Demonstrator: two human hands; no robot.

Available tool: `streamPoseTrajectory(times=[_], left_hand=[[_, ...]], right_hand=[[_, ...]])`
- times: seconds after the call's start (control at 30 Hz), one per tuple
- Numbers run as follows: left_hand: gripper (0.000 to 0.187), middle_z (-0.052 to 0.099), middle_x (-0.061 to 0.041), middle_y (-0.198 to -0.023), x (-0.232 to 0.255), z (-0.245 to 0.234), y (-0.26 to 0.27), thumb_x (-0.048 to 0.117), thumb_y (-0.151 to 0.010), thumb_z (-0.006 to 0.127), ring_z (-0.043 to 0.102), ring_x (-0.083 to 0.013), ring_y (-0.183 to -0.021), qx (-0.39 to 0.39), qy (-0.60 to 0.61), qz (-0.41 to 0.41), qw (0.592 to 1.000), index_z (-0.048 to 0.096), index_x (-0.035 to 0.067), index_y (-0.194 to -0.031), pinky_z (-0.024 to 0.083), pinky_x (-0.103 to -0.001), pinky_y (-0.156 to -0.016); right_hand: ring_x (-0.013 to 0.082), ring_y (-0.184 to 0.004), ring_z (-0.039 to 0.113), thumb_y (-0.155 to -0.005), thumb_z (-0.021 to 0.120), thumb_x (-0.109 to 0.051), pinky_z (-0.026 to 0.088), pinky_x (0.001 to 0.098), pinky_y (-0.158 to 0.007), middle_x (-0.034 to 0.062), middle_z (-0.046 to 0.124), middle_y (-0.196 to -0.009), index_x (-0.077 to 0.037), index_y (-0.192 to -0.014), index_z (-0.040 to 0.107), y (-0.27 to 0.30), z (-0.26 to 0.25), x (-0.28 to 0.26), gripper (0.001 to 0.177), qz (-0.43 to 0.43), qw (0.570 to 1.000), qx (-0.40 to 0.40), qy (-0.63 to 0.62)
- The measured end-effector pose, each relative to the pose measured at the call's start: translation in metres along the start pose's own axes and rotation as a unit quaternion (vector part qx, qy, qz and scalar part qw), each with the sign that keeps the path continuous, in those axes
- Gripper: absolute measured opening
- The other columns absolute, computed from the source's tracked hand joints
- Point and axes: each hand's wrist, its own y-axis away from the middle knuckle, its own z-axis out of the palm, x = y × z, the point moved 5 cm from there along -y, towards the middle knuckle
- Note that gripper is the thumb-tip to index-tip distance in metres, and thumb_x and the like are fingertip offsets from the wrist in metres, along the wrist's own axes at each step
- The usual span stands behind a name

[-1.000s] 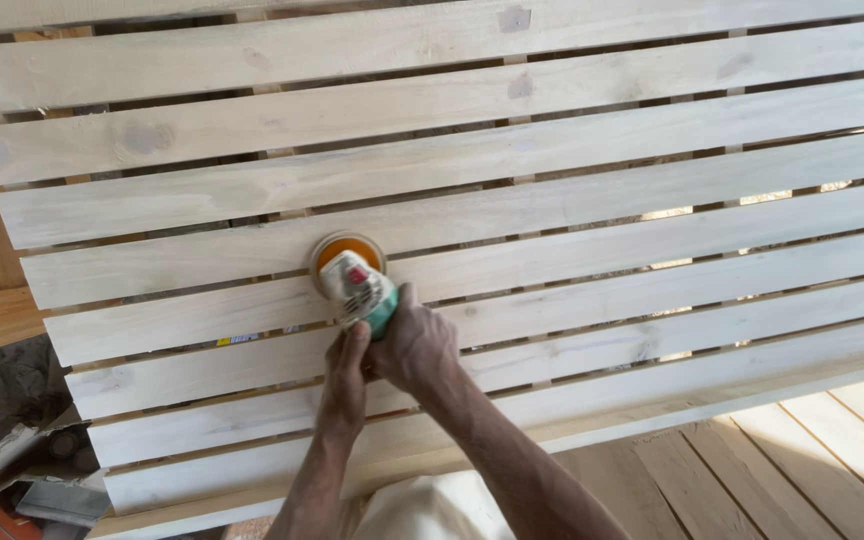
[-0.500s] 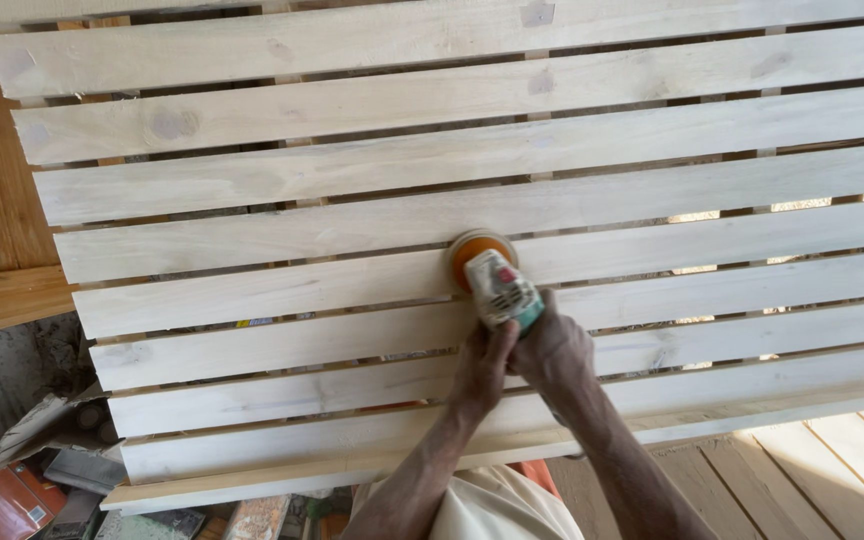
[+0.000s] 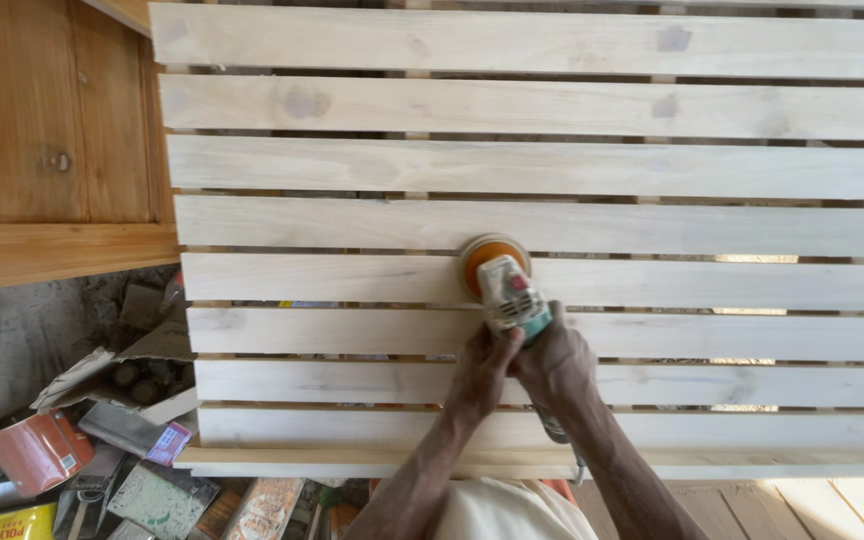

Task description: The person sands a slatted wooden structure using a power sander, moving the tool across the surface and wiping sawdust away by hand.

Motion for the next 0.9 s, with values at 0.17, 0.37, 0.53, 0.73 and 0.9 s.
streamPoseTrajectory(times=[0.17, 0.37, 0.53, 0.73, 0.9], left_hand=[[0.070, 0.071, -0.019, -0.110, -0.006, -0.122, 0.029, 0.058, -0.100, 0.039, 0.072, -0.0272, -0.096, 0.097, 0.028, 0.043, 0.994, 0.060, -0.001, -0.132, 0.066, -0.043, -0.076], [0.072, 0.063, -0.020, -0.131, -0.005, -0.250, 0.057, 0.057, -0.099, 0.030, 0.063, -0.0284, -0.125, 0.225, 0.083, 0.043, 0.970, 0.051, 0.003, -0.142, 0.057, -0.048, -0.100], [0.088, 0.052, -0.013, -0.144, 0.022, -0.297, 0.075, 0.071, -0.091, 0.037, 0.051, -0.0273, -0.137, 0.245, 0.164, 0.075, 0.953, 0.037, 0.010, -0.155, 0.045, -0.053, -0.112], [0.090, 0.048, -0.017, -0.144, 0.020, -0.275, 0.064, 0.070, -0.091, 0.038, 0.051, -0.0282, -0.137, 0.231, 0.149, 0.102, 0.956, 0.027, 0.010, -0.157, 0.049, -0.052, -0.110], [0.076, 0.068, -0.020, -0.120, 0.001, -0.207, 0.021, 0.062, -0.104, 0.030, 0.068, -0.0267, -0.113, 0.195, 0.019, 0.094, 0.976, 0.058, -0.002, -0.135, 0.061, -0.044, -0.089]], right_hand=[[0.0182, -0.049, 0.067, -0.082, 0.081, -0.045, 0.057, 0.0313, -0.037, 0.0146, 0.073, -0.084, 0.000, -0.120, 0.048, 0.002, 0.073, -0.111, 0.067, -0.095, 0.993, -0.064, 0.032], [0.0134, -0.046, 0.060, -0.096, 0.065, -0.037, 0.052, 0.0297, -0.035, 0.0120, 0.067, -0.076, 0.001, -0.119, 0.051, 0.014, 0.148, -0.247, 0.047, -0.234, 0.962, -0.101, 0.095], [0.0129, -0.053, 0.059, -0.092, 0.066, -0.036, 0.050, 0.0288, -0.037, 0.0059, 0.063, -0.072, 0.004, -0.112, 0.052, 0.029, 0.187, -0.308, 0.046, -0.264, 0.937, -0.142, 0.181], [0.0139, -0.050, 0.058, -0.085, 0.071, -0.036, 0.048, 0.0282, -0.037, 0.0068, 0.063, -0.069, 0.003, -0.109, 0.052, 0.023, 0.168, -0.284, 0.050, -0.251, 0.947, -0.120, 0.160], [0.0139, -0.043, 0.059, -0.093, 0.066, -0.035, 0.049, 0.0301, -0.031, 0.0115, 0.068, -0.070, 0.002, -0.109, 0.053, -0.005, 0.103, -0.207, 0.042, -0.210, 0.977, -0.023, 0.017]])
